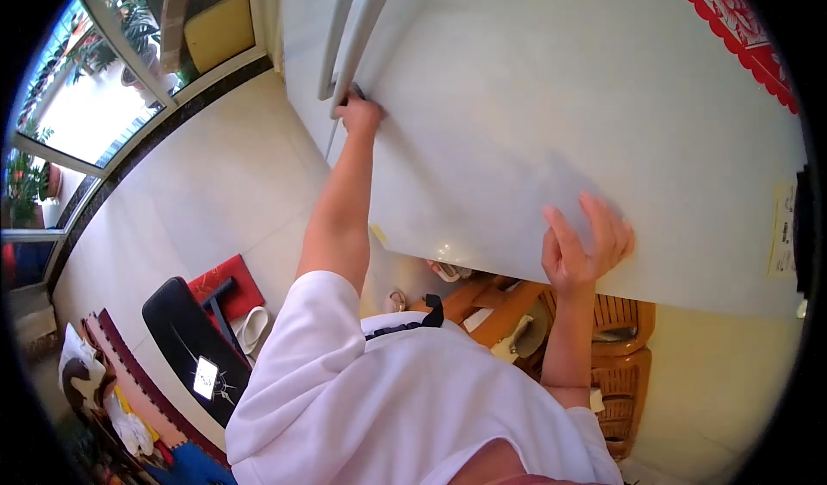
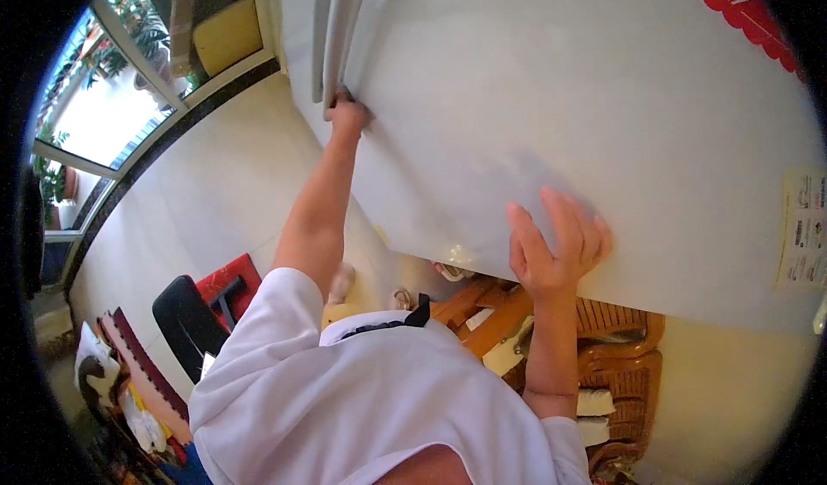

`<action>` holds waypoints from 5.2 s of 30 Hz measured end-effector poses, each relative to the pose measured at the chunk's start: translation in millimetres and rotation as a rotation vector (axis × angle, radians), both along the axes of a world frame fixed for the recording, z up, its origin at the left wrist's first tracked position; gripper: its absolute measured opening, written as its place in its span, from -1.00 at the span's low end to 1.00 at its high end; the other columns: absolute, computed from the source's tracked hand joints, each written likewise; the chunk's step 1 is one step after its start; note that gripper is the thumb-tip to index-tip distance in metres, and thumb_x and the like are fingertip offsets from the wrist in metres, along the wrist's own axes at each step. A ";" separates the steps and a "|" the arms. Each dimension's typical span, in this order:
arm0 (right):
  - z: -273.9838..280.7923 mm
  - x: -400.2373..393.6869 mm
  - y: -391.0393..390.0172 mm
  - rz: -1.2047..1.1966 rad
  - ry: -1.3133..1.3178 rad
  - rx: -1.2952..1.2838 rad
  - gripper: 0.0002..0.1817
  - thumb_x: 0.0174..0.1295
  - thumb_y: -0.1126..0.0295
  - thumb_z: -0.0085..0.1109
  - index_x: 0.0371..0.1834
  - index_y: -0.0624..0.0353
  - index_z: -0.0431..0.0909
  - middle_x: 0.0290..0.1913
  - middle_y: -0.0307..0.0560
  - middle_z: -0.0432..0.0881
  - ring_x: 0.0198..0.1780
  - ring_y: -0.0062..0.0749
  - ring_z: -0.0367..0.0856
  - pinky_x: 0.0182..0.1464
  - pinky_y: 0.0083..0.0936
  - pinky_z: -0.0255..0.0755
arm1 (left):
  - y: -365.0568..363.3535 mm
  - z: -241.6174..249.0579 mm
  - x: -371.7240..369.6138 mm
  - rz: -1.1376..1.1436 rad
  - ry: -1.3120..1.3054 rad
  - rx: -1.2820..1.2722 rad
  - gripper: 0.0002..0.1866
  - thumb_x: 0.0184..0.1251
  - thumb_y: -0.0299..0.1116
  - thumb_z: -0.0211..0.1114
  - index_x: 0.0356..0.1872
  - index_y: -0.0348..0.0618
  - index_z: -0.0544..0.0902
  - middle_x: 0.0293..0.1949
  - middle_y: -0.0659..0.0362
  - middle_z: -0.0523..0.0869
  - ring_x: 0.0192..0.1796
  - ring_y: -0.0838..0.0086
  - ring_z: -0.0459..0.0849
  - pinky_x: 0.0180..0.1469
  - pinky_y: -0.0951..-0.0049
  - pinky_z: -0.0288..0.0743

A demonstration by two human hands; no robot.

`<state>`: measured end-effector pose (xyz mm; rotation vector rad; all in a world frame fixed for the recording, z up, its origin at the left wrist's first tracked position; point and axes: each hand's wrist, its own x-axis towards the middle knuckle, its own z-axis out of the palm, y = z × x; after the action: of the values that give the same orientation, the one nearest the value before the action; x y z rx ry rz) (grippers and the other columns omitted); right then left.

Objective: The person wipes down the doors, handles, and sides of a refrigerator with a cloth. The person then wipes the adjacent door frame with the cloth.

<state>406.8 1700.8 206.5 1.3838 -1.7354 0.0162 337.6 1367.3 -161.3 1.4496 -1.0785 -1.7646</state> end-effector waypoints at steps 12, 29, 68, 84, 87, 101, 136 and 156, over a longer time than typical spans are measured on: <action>3.0 1.2 -3.9 0.031 -0.013 0.015 -0.68 -0.05 0.48 0.17 -0.26 -0.27 0.70 -0.02 -0.32 0.61 -0.05 -0.39 0.54 0.10 -0.32 0.28 | 116.7 2.8 66.5 -0.348 0.148 0.040 -0.39 0.27 -0.37 0.12 0.39 -0.10 0.27 0.10 -0.27 0.44 0.07 -0.10 0.53 0.11 0.14 0.43; 4.6 3.0 -5.8 0.152 -0.127 -0.031 -0.73 -0.04 0.50 0.18 -0.28 -0.15 0.68 -0.12 -0.31 0.62 -0.13 -0.32 0.54 -0.05 -0.34 0.32 | 149.6 97.2 79.6 -0.349 -0.027 -0.133 -0.39 0.29 -0.39 0.01 0.42 -0.09 0.23 0.15 -0.17 0.28 0.11 0.03 0.44 0.17 0.26 0.38; -68.5 8.1 -264.8 0.142 -1.342 -0.040 -0.24 0.15 0.46 0.26 0.41 0.24 0.10 0.24 0.08 0.39 0.13 -0.17 0.51 0.16 -0.30 0.41 | 5.3 -33.7 98.1 -0.005 0.715 0.789 -0.61 0.38 -0.60 -0.08 0.17 -0.04 0.45 0.01 0.14 0.59 -0.01 0.34 0.60 0.01 0.25 0.55; -81.3 -10.6 -310.1 0.055 -1.328 -0.341 -0.54 0.34 0.49 0.09 0.27 0.37 0.25 0.10 0.08 0.57 0.06 -0.43 0.57 0.13 -0.53 0.42 | -2.9 -106.5 50.8 -0.139 0.274 0.392 -0.46 0.20 -0.72 0.04 0.23 -0.11 0.49 -0.08 0.12 0.62 -0.13 0.40 0.56 -0.13 0.42 0.49; -80.6 -10.9 -308.7 0.030 -1.329 -0.336 -0.54 0.34 0.49 0.09 0.27 0.36 0.26 0.11 0.11 0.56 0.06 -0.42 0.57 0.12 -0.52 0.43 | -19.1 -80.8 62.0 -0.231 0.283 0.440 -0.51 0.22 -0.73 -0.02 0.14 -0.06 0.51 -0.28 0.24 0.60 -0.27 0.53 0.52 -0.29 0.45 0.44; -81.8 -10.6 -307.1 0.027 -1.323 -0.296 -0.48 0.36 0.39 0.10 0.29 0.37 0.18 0.10 0.18 0.53 0.12 -0.29 0.53 0.21 -0.41 0.37 | 10.8 -130.6 58.8 -0.258 0.050 -0.074 -0.32 0.15 -0.66 0.08 0.37 0.01 0.32 0.09 -0.05 0.34 0.10 0.09 0.43 0.26 0.28 0.30; -89.1 -6.0 -316.1 0.049 -1.332 -0.370 -0.45 0.37 0.36 0.10 0.34 0.32 0.14 0.12 0.16 0.51 0.09 -0.33 0.53 0.12 -0.46 0.45 | -42.7 -77.0 84.7 -0.196 0.517 0.473 -0.47 0.06 -0.70 -0.03 0.14 -0.26 0.55 -0.13 0.21 0.66 -0.11 0.48 0.55 -0.02 0.54 0.40; -98.7 -16.3 -310.4 0.097 -1.277 -0.317 -0.47 0.40 0.28 0.07 0.33 0.31 0.20 0.08 0.00 0.55 -0.06 -0.57 0.50 -0.02 -0.58 0.46 | -73.7 -2.7 94.2 -0.668 -0.223 -0.296 -0.63 0.29 -0.19 -0.01 -0.06 -0.06 0.70 0.08 0.00 0.54 0.16 0.10 0.46 0.26 0.08 0.18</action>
<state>390.5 1390.4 107.9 1.2525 -2.4570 1.4267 431.9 1293.6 -164.0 1.1936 -2.0254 -1.7702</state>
